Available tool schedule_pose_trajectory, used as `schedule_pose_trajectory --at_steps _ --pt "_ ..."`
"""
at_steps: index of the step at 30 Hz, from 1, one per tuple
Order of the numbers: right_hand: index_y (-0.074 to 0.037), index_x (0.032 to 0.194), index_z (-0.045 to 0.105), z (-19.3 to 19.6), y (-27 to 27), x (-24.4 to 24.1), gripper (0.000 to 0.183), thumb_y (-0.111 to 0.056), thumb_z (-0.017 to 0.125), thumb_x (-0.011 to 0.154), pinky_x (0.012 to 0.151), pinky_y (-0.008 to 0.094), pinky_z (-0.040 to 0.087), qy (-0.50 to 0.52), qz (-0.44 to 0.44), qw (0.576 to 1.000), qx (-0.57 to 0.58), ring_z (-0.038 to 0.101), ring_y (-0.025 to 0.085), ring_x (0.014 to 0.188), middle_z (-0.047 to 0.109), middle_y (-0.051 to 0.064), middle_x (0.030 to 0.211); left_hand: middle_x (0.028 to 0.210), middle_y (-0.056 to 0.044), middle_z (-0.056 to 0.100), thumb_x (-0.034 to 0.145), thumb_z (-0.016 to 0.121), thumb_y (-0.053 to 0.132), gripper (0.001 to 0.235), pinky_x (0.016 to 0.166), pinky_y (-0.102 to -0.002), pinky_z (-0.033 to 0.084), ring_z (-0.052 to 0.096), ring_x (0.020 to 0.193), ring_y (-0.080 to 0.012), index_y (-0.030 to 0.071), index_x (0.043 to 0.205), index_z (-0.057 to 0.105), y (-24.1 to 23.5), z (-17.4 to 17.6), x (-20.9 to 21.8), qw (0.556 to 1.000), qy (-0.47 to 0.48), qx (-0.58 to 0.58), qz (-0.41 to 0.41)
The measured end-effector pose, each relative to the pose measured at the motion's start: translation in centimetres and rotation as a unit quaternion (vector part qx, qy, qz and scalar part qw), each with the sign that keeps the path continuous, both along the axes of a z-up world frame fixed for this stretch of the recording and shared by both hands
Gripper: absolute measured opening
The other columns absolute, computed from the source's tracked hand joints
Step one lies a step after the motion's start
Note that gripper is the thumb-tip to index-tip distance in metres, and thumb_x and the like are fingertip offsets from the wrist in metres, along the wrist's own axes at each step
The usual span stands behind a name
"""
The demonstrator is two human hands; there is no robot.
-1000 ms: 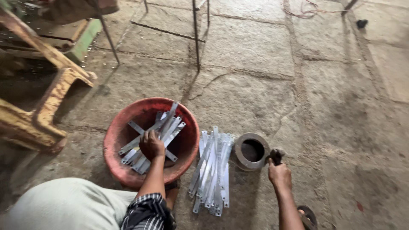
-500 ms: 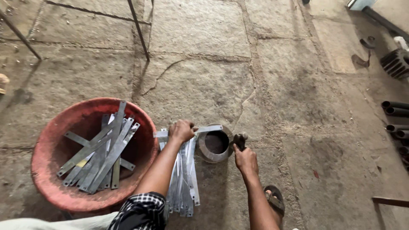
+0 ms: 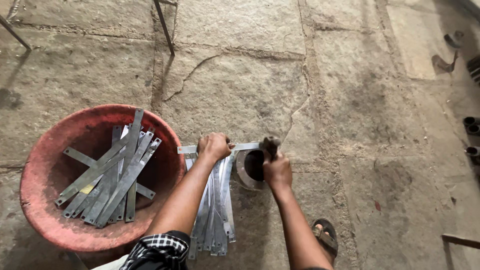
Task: The person straightens metal strips by placing them on a cylindrical metal anvil and striking them with a hammer. They handle the strips one by one from a red basin and place the straightened strips into a pile on the floor.
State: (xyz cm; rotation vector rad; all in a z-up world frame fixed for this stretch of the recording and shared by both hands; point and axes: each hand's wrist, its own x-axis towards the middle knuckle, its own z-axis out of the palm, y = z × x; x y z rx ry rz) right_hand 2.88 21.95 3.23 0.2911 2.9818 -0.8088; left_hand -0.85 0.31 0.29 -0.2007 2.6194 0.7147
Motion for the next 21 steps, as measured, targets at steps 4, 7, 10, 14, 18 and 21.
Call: schedule_pose_trajectory --at_steps 4,7,10,14,18,21 --pt "0.006 0.097 0.074 0.6 1.1 -0.8 0.056 -0.041 0.047 0.108 0.040 0.040 0.044 -0.088 -0.056 0.994 -0.042 0.060 0.027 0.047 0.067 0.015 0.063 0.114 -0.012 0.075 0.089 0.071 0.051 0.033 0.091 -0.047 0.056 0.071 0.109 -0.0311 0.029 0.112 0.079 0.1 -0.3 -0.4 1.000 0.010 -0.003 0.001" --pt "0.002 0.104 0.069 1.6 0.5 1.0 0.040 -0.032 0.049 0.103 0.039 0.042 0.052 0.085 -0.052 0.986 -0.130 0.068 0.032 0.047 0.069 0.018 0.062 0.113 -0.014 0.076 0.089 0.073 0.051 0.033 0.092 -0.045 0.058 0.072 0.109 -0.0321 0.027 0.110 0.081 0.1 -1.3 -0.1 1.000 0.010 -0.014 0.011" --pt "0.005 0.101 0.070 0.3 1.1 0.1 0.043 -0.035 0.055 0.101 0.052 0.048 0.057 0.098 -0.021 0.993 -0.064 0.072 0.036 0.061 0.072 0.023 0.073 0.113 -0.015 0.076 0.088 0.073 0.049 0.033 0.090 -0.046 0.058 0.072 0.107 -0.0329 0.026 0.109 0.081 0.0 -1.5 -0.2 1.000 0.023 -0.003 0.010" --pt "0.002 0.099 0.074 -0.6 3.9 -2.9 0.053 -0.050 0.061 0.096 0.070 0.055 0.056 -0.034 0.006 0.996 0.083 0.069 0.043 0.079 0.071 0.028 0.086 0.114 -0.012 0.075 0.086 0.072 0.046 0.032 0.088 -0.047 0.058 0.072 0.105 -0.0308 0.026 0.110 0.078 0.0 -0.9 -0.4 1.000 0.026 0.002 -0.005" --pt "0.002 0.097 0.077 1.9 5.6 -3.0 0.067 -0.058 0.048 0.105 0.067 0.052 0.055 -0.187 -0.140 0.972 -0.036 0.072 0.037 0.067 0.072 0.019 0.080 0.108 -0.018 0.073 0.101 0.064 0.033 0.027 0.076 -0.044 0.059 0.075 0.094 -0.0309 0.008 0.113 0.066 1.3 -2.6 -2.1 0.914 -0.034 0.360 0.181" --pt "-0.003 0.092 0.078 3.5 5.7 -1.7 0.056 -0.052 0.053 0.099 0.062 0.045 0.052 -0.080 -0.144 0.985 -0.051 0.069 0.030 0.065 0.072 0.017 0.071 0.101 -0.019 0.074 0.102 0.056 0.011 0.015 0.066 -0.041 0.062 0.076 0.083 -0.0293 0.006 0.113 0.046 3.2 -5.1 -3.8 0.720 0.007 0.618 0.317"
